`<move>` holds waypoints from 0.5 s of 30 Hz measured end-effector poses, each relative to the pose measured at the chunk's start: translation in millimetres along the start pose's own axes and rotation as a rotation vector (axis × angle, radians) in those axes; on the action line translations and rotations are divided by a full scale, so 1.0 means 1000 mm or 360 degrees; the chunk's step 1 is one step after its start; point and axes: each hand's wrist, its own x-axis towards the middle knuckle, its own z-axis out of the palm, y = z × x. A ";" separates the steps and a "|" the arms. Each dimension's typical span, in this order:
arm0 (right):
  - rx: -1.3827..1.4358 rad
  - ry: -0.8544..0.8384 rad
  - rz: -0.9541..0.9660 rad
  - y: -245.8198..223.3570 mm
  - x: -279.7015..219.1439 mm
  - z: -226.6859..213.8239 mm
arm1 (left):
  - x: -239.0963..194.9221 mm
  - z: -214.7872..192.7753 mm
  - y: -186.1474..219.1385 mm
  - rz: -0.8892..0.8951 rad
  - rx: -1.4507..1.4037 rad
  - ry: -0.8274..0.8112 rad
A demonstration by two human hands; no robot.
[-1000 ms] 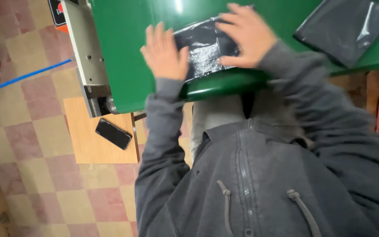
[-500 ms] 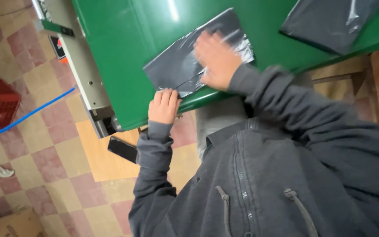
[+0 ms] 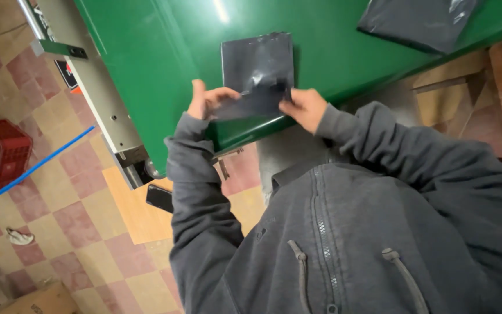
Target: Folding plastic bags and stacking them in a red plastic crate.
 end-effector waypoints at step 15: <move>0.0601 0.0123 0.1114 0.075 0.080 0.034 | 0.045 0.099 0.013 -0.0068 0.2291 0.1954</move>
